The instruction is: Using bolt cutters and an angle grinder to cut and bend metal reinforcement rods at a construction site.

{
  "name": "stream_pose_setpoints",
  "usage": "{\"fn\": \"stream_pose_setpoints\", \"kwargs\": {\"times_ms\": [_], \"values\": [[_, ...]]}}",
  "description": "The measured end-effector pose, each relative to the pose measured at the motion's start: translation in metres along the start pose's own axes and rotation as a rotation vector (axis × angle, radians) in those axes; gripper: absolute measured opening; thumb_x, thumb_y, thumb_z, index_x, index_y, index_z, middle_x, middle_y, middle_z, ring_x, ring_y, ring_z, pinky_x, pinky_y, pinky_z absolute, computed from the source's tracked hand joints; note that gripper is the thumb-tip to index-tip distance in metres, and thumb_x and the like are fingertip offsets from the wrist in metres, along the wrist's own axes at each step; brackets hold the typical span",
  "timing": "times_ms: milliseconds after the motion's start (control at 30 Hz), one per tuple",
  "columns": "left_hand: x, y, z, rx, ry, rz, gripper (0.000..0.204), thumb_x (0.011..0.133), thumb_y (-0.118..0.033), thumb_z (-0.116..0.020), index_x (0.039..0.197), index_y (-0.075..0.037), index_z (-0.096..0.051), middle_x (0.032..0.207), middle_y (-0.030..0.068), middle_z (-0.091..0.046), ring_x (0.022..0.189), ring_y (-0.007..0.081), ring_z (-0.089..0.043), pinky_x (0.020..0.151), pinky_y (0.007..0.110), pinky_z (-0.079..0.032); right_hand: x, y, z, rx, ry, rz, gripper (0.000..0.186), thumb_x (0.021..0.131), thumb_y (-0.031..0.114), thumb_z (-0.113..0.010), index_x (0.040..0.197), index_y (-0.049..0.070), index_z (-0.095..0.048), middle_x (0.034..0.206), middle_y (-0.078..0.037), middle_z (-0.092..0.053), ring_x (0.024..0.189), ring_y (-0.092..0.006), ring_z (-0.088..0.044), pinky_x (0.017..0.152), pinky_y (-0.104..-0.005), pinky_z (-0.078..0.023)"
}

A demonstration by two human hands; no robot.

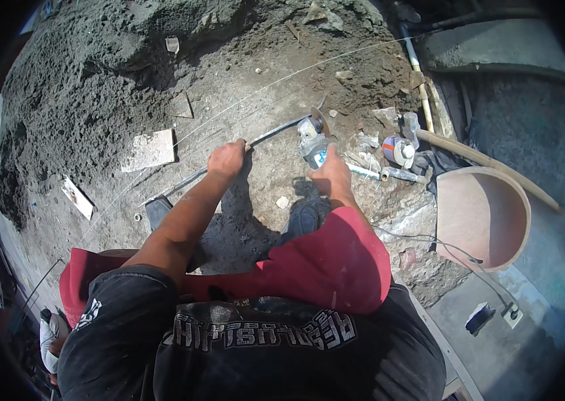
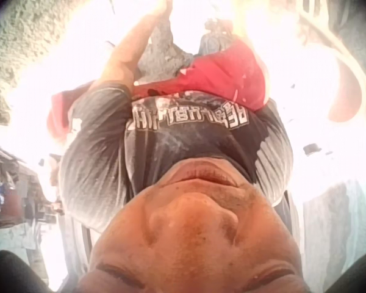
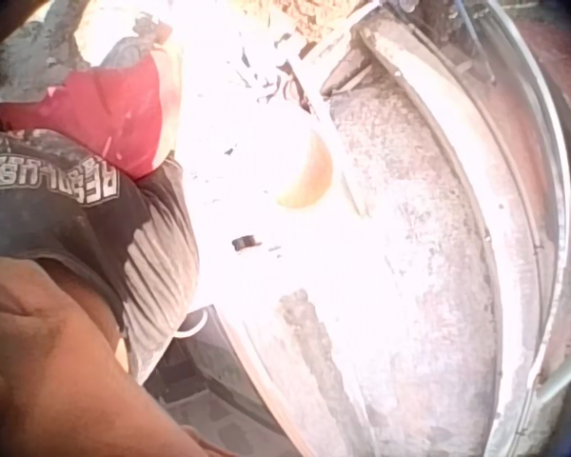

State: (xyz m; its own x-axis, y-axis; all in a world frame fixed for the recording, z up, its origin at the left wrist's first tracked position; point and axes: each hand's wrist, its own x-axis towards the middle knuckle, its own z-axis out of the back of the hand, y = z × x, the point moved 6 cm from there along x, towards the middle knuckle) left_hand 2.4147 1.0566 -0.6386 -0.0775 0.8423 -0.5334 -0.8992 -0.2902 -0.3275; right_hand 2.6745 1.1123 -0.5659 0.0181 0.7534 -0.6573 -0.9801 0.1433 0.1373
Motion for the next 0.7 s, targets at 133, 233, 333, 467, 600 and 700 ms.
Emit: {"fn": "stream_pose_setpoints", "kwargs": {"times_ms": [133, 233, 333, 467, 600, 700], "values": [[0.0005, 0.0037, -0.0032, 0.013, 0.014, 0.012, 0.021, 0.094, -0.019, -0.045, 0.099, -0.006, -0.061, 0.095, 0.0193, -0.07, 0.089, 0.0369, -0.069, 0.076, 0.047, -0.055, -0.0018, 0.0038, 0.0024, -0.018, 0.0, -0.01, 0.068, 0.068, 0.028, -0.079, 0.119, 0.001, -0.043, 0.102, -0.027, -0.066, 0.1, -0.0425, -0.064, 0.087, -0.0455, -0.05], [-0.0023, 0.0016, -0.0013, -0.013, 0.018, 0.028, 0.022, 0.095, -0.023, -0.046, 0.099, -0.007, -0.061, 0.095, 0.0189, -0.07, 0.09, 0.0369, -0.069, 0.077, 0.047, -0.055, -0.003, 0.0056, 0.0041, -0.017, 0.005, -0.013, 0.068, 0.068, 0.028, -0.079, 0.119, 0.001, -0.043, 0.103, -0.027, -0.066, 0.101, -0.0423, -0.063, 0.088, -0.045, -0.05], [0.0007, 0.0025, -0.0026, -0.017, 0.008, 0.015, 0.024, 0.096, -0.026, -0.047, 0.1, -0.007, -0.061, 0.095, 0.0185, -0.07, 0.09, 0.0371, -0.068, 0.077, 0.048, -0.054, -0.0034, 0.0066, 0.0059, -0.017, 0.006, -0.014, 0.068, 0.069, 0.029, -0.079, 0.119, 0.0, -0.044, 0.106, -0.027, -0.065, 0.102, -0.0418, -0.063, 0.089, -0.0444, -0.049], [0.001, 0.0037, -0.0017, -0.021, 0.004, 0.018, 0.024, 0.096, -0.027, -0.047, 0.1, -0.007, -0.061, 0.096, 0.0181, -0.07, 0.09, 0.0369, -0.068, 0.078, 0.048, -0.054, -0.0028, 0.0069, 0.0049, -0.025, 0.028, -0.032, 0.069, 0.069, 0.029, -0.078, 0.121, -0.001, -0.043, 0.11, -0.027, -0.064, 0.106, -0.0411, -0.062, 0.091, -0.0439, -0.048], [-0.0019, 0.0011, 0.0036, -0.023, 0.026, 0.028, 0.024, 0.096, -0.026, -0.047, 0.1, -0.007, -0.061, 0.097, 0.0178, -0.07, 0.091, 0.0367, -0.068, 0.078, 0.047, -0.054, -0.0033, 0.0068, 0.0038, -0.029, 0.035, -0.039, 0.069, 0.07, 0.029, -0.078, 0.122, -0.002, -0.043, 0.11, -0.027, -0.064, 0.106, -0.0413, -0.062, 0.092, -0.0438, -0.048], [-0.0019, 0.004, -0.0014, -0.024, 0.033, 0.036, 0.025, 0.096, -0.027, -0.047, 0.1, -0.007, -0.061, 0.097, 0.018, -0.07, 0.092, 0.0367, -0.068, 0.078, 0.047, -0.054, -0.0035, 0.0067, 0.0029, -0.034, 0.049, -0.053, 0.07, 0.069, 0.029, -0.078, 0.122, -0.001, -0.043, 0.11, -0.028, -0.063, 0.106, -0.0414, -0.062, 0.092, -0.0436, -0.048]]}}
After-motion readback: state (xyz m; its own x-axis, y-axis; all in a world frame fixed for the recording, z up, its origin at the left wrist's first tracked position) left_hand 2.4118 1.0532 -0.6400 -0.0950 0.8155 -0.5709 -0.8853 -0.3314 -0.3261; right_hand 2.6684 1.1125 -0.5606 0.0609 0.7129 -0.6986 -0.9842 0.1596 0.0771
